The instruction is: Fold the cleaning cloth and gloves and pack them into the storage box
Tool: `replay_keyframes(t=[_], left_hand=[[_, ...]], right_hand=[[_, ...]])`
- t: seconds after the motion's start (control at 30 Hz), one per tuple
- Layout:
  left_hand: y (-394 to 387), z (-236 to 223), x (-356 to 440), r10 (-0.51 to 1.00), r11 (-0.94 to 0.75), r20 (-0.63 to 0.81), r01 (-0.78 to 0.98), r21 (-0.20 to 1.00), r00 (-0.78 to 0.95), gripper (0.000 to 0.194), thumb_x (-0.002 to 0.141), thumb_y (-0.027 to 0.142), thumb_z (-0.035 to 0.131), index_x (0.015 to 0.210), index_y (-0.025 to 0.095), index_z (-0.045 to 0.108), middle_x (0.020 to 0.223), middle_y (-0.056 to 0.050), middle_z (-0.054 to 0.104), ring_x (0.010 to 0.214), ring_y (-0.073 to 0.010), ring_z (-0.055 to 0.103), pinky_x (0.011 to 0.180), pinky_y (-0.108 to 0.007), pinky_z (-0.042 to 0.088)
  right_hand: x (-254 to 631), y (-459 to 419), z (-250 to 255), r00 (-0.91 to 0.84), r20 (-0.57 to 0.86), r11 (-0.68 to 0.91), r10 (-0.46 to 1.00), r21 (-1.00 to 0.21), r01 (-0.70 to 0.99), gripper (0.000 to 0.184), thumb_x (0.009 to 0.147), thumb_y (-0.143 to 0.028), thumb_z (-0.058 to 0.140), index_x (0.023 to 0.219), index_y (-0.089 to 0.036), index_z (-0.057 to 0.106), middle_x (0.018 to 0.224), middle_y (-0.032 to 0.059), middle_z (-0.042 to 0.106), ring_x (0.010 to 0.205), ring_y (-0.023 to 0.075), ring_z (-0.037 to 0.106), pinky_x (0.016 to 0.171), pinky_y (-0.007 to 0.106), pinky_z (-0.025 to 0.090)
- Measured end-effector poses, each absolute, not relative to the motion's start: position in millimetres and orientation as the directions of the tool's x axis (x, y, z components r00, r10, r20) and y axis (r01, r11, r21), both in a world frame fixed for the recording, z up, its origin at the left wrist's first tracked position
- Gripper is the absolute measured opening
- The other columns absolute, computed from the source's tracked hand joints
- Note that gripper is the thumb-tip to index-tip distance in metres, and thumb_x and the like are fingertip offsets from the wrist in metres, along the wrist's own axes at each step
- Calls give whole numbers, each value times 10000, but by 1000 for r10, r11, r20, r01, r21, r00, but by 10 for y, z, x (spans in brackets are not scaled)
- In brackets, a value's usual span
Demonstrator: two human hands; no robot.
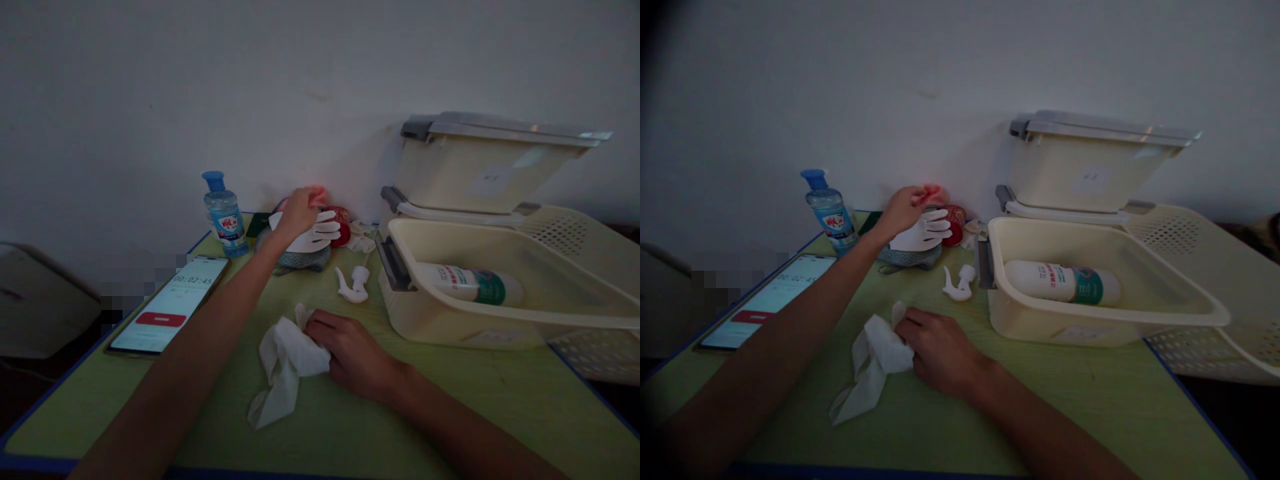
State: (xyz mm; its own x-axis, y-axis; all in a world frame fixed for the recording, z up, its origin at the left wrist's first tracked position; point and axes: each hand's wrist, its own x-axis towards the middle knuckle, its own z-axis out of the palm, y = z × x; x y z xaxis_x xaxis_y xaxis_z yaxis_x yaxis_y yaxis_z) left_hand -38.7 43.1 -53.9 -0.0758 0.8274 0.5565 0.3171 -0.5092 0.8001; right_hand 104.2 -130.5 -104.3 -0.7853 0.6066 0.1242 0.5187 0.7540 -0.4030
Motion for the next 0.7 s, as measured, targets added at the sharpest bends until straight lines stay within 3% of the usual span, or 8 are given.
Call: replay_keyframes(t=[0.07, 0.13, 0.23, 0.33, 0.5, 0.7], left_hand=[[364, -556, -271, 754, -596, 655, 467, 653, 46, 215, 686, 8, 503, 805, 160, 598, 951, -75, 615, 982, -206, 535, 950, -364, 390], [291, -599, -140, 655, -693, 698, 598, 403, 289, 255, 733, 23, 444, 907, 142, 588, 1033, -101, 592, 1022, -208, 519, 956, -367, 395], [207, -754, 26, 557, -768, 573, 635, 80, 602, 303, 764, 18, 393, 985, 97, 585, 1117, -142, 571, 1110, -223, 495, 993, -383, 379], [169, -933, 81, 579, -729, 429, 676, -108, 693, 376, 789, 22, 390, 1105, 110, 573, 1323, -146, 480, 1320, -264, 329, 1102, -493, 231], [136, -1019, 39, 623, -693, 306, 689, -211, 720, 377, 833, 80, 385, 1101, 201, 622, 1450, -77, 371, 1391, -336, 169, 1072, -668, 92], [86, -1005, 88, 606, -731, 269, 657, -183, 749, 439, 796, 10, 343, 1071, 179, 641, 1374, -57, 481, 1393, -334, 154, 1063, -684, 70]], right_hand=[[1043, -1307, -1048, -788, 119, 758, 604, -393, 521, 331, 662, 12, 410, 911, -145, 561, 938, 78, 581, 872, 177, 551, 751, 275, 438], [1041, -1306, -1057, -792, 122, 763, 598, -388, 517, 335, 659, 10, 413, 917, -141, 565, 954, 85, 585, 873, 181, 552, 754, 280, 440], [1035, -1303, -1071, -786, 140, 762, 602, -395, 513, 301, 664, 11, 418, 881, -145, 557, 912, 77, 583, 847, 176, 550, 735, 274, 438], [1030, -1301, -1073, -789, 148, 762, 596, -414, 498, 262, 668, 17, 427, 829, -155, 540, 866, 60, 572, 817, 164, 542, 703, 255, 429], [1029, -1297, -1088, -788, 172, 768, 591, -418, 485, 243, 665, 14, 449, 817, -160, 526, 857, 54, 565, 815, 165, 540, 694, 250, 421], [1027, -1288, -1112, -784, 185, 772, 592, -407, 488, 231, 670, 11, 457, 807, -164, 519, 846, 41, 561, 778, 151, 540, 655, 234, 407]])
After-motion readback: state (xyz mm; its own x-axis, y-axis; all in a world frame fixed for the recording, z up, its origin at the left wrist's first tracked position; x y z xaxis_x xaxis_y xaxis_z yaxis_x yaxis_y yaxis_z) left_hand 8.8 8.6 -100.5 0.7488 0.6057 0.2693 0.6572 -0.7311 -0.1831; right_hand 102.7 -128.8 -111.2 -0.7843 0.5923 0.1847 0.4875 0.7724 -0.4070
